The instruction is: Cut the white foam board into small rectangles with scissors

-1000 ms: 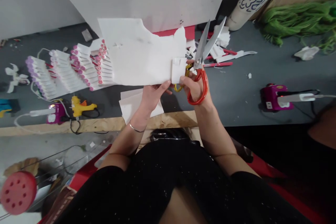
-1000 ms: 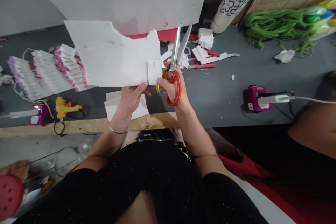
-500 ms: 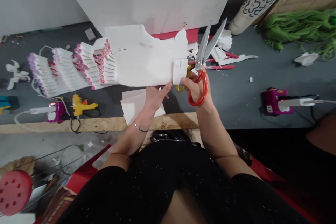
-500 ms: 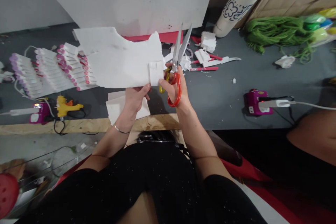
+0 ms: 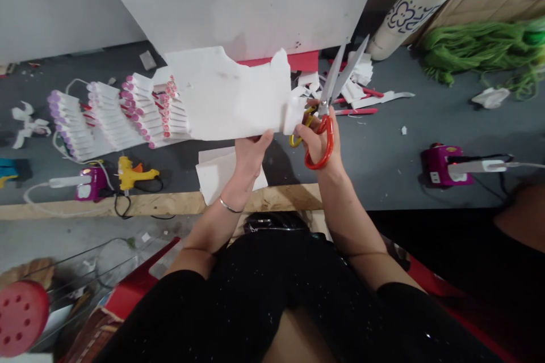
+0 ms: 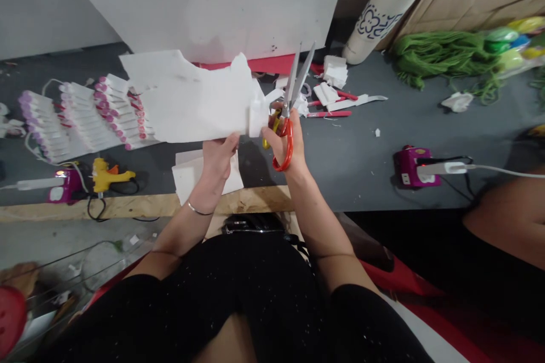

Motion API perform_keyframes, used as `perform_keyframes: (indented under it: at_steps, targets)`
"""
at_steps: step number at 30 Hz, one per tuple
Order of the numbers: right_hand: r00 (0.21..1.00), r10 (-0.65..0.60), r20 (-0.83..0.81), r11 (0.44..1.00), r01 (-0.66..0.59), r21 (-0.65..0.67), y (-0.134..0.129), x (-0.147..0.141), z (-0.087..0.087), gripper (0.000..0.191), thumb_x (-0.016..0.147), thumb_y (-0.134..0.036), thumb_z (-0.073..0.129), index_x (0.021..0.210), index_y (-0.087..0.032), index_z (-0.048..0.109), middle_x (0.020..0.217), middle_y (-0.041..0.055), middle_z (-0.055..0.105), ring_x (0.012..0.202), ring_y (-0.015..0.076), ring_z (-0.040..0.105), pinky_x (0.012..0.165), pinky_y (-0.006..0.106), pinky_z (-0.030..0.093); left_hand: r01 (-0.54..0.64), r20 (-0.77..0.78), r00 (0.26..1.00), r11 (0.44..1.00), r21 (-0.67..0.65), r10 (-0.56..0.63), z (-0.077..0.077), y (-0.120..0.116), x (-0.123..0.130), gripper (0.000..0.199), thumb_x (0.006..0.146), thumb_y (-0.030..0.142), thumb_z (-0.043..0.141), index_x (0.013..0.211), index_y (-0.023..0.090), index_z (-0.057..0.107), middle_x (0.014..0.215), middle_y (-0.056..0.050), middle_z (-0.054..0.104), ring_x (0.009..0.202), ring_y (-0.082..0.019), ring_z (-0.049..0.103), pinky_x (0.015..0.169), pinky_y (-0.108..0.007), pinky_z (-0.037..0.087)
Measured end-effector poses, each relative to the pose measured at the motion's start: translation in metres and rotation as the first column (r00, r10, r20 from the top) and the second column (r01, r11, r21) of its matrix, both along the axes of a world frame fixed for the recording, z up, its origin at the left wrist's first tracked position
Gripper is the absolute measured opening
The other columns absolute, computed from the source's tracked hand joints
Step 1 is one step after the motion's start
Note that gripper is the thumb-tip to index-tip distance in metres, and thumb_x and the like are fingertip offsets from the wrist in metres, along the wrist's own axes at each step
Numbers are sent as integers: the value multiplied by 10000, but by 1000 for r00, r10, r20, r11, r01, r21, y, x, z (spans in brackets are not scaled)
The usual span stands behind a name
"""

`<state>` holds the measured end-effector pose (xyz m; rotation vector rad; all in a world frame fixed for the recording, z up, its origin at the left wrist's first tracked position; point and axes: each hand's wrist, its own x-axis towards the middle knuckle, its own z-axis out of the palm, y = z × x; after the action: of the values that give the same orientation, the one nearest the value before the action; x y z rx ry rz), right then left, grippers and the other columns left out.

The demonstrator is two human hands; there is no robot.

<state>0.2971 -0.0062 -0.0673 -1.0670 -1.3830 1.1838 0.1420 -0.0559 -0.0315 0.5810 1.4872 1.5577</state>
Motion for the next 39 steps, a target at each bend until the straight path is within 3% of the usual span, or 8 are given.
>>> perform_keyframes:
  at_steps: [4,8,10,12,15,17,24,39]
  targets:
    - [979,-110,172,993,102,52,8,11,-7,546,967,-617,668,1398,-320,515,1075,79,723,984,275,757,884,509,656,-74,-24,997,995,-62,73,9,11,-3,392,826,124,867,590,223,570,581,13,586,613,-136,546,583,-270,479]
    - [927,-220,302,975,199,100,-4,23,7,649,918,-792,635,1294,-272,537,1075,108,735,931,269,749,879,482,622,-94,9,996,995,-39,94,16,17,-4,535,903,100,768,483,226,461,501,44,445,509,-92,349,496,-254,323]
    - [917,-134,377,991,118,65,-15,30,17,702,884,-834,659,1277,-262,558,1075,106,752,890,256,734,834,446,601,-96,22,995,995,-10,97,17,20,-3,525,919,114,760,497,225,468,521,40,459,516,-97,358,513,-265,326]
    - [908,59,415,998,-48,-38,-26,36,27,719,864,-862,673,1247,-259,588,1017,77,763,824,233,708,772,402,572,-98,26,995,995,22,98,17,22,-2,512,921,129,764,513,227,471,544,36,478,527,-103,386,541,-281,344]
    - [883,321,343,946,-279,-167,-37,35,34,709,882,-884,638,1207,-254,617,905,37,741,751,204,657,697,353,523,-96,16,995,995,38,95,17,26,2,481,904,186,791,535,233,487,574,29,513,552,-113,448,583,-301,393]
    - [879,393,271,916,-349,-197,-41,29,35,696,898,-889,614,1190,-258,624,843,13,700,717,190,617,668,339,493,-97,7,995,995,30,97,17,28,6,452,888,230,802,551,238,501,592,24,535,572,-122,482,594,-308,415]
    - [908,338,247,935,-295,-196,-44,6,33,631,904,-851,639,1121,-260,607,715,-56,530,642,151,489,635,316,382,-110,20,994,994,-21,111,17,28,17,356,860,229,790,597,237,550,621,20,574,598,-129,514,601,-306,452]
    - [886,211,413,977,-179,-116,-49,-2,37,567,927,-819,627,1079,-275,587,658,-43,547,599,160,505,611,318,406,-82,6,997,994,-69,83,13,25,24,379,887,317,799,617,241,544,634,8,600,603,-130,545,569,-296,478]
